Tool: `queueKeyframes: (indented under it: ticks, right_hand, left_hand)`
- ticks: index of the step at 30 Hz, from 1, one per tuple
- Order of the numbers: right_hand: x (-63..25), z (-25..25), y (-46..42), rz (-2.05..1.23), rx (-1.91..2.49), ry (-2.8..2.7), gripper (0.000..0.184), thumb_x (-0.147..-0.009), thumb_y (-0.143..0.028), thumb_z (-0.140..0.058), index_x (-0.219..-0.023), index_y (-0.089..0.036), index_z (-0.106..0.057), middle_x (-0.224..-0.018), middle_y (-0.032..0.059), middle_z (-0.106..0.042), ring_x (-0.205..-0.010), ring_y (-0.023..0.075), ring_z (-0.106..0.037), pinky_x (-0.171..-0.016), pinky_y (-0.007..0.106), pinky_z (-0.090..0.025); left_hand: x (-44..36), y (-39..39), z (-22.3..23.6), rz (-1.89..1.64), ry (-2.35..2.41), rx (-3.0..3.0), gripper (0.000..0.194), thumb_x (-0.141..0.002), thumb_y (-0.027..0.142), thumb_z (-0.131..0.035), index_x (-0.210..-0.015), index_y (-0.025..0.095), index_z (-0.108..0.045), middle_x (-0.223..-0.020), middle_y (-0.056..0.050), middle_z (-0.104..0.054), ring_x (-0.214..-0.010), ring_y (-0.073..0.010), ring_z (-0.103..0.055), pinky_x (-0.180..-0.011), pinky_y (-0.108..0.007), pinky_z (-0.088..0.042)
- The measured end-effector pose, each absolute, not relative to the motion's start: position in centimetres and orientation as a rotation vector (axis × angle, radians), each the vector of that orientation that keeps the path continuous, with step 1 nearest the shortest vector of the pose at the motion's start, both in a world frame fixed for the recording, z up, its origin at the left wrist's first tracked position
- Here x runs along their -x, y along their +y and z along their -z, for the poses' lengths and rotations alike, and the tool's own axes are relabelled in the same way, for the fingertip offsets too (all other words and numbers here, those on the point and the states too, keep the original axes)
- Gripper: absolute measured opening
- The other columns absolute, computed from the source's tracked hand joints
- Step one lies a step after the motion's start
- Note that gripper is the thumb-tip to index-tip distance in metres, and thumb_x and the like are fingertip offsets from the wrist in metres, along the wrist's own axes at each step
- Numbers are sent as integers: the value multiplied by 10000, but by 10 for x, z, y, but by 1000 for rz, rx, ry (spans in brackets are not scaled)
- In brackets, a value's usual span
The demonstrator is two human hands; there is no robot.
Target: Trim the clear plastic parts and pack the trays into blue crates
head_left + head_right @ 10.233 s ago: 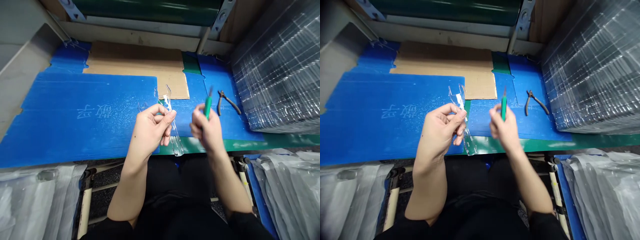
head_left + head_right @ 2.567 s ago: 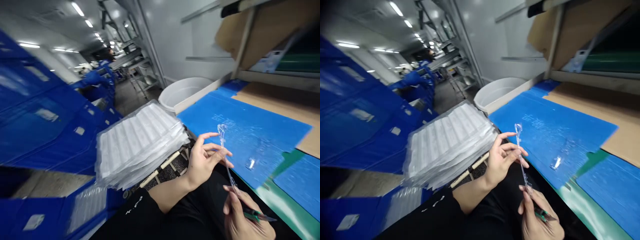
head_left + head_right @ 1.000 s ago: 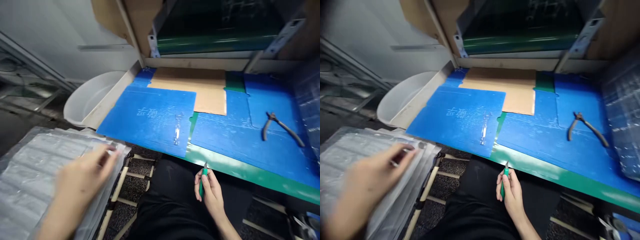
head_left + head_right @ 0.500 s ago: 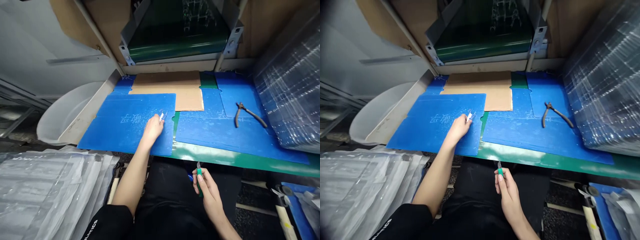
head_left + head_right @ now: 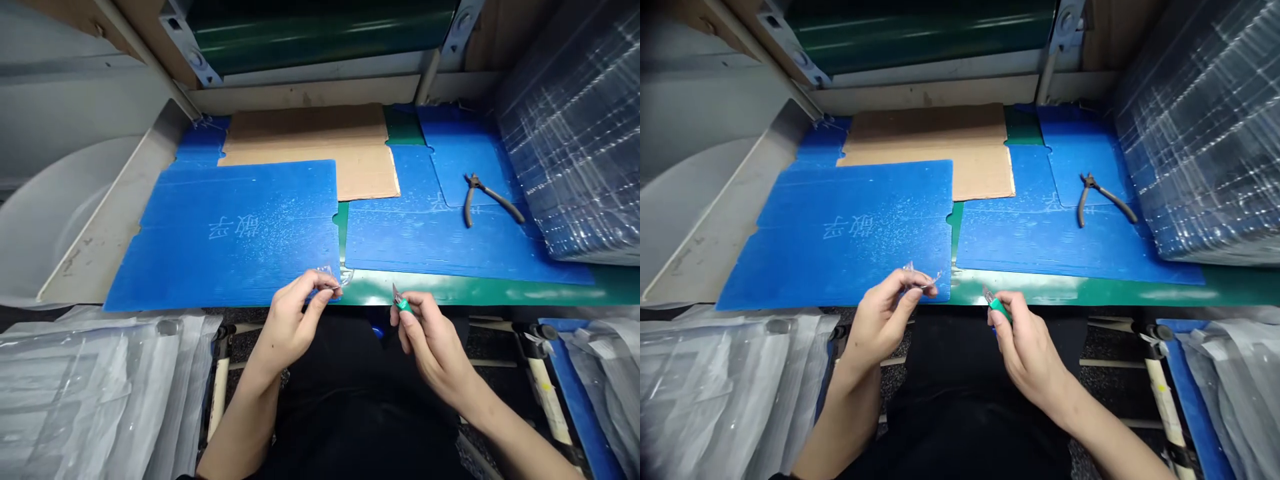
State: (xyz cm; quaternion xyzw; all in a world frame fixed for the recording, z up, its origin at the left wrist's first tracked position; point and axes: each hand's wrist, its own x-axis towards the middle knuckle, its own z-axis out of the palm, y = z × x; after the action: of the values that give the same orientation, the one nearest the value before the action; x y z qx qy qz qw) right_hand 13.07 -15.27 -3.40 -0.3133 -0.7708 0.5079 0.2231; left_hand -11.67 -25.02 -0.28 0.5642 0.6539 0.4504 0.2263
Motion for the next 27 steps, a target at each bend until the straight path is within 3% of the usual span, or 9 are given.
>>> queueKeyframes:
  ticks: [2, 5, 10, 16, 27]
  right_hand:
    - [-127, 22, -148, -1159, 770, -2272, 143, -1188, -259, -415, -1270, -226, -527, -874, -11, -647, -667, 136, -617, -640, 276, -474]
    - [-123, 5, -145, -843, 630, -2390, 237, -1153, -171, -446, -1368, -194, -544, -1060, 65, -715, -851, 181, -706, -738, 299, -519]
    - [-125, -11, -148, -609, 595, -2523, 326, -1149, -176, -502, -1461, -172, -597, -902, 15, -641, -665, 142, -586, -621, 288, -439]
    - [-126, -13, -154, -570, 598, -2554, 323, -1134, -187, -553, -1443, -158, -640, -868, 13, -628, -674, 147, -566, -641, 307, -438]
    - [-128, -17, -155, -763, 611, -2546, 319, -1147, -186, -523, -1438, -149, -648, -856, 14, -609, -653, 132, -555, -600, 302, -426]
  left_hand:
    - [117, -254, 0, -1181, 1817, -1799, 134, -1113, 167, -530, -1136, 208, -656, -1012, -47, -737, -935, -169, -701, -859, -309, -531]
    - [118, -254, -1, -1151, 1783, -2046, 121, -1117, 198, -525, -1144, 187, -643, -936, -58, -713, -821, -179, -637, -759, -339, -459]
    - [116, -249, 4, -1313, 1714, -2210, 210, -1135, 332, -577, -1014, 184, -664, -786, -31, -715, -679, -156, -602, -725, -354, -403]
    - [114, -251, 10, -1352, 1753, -2190, 227, -1133, 352, -586, -1015, 196, -701, -824, -37, -775, -720, -166, -695, -753, -360, -466]
    - [116, -253, 8, -1274, 1792, -2297, 169, -1114, 336, -629, -1047, 201, -705, -820, -29, -796, -722, -182, -738, -782, -371, -470]
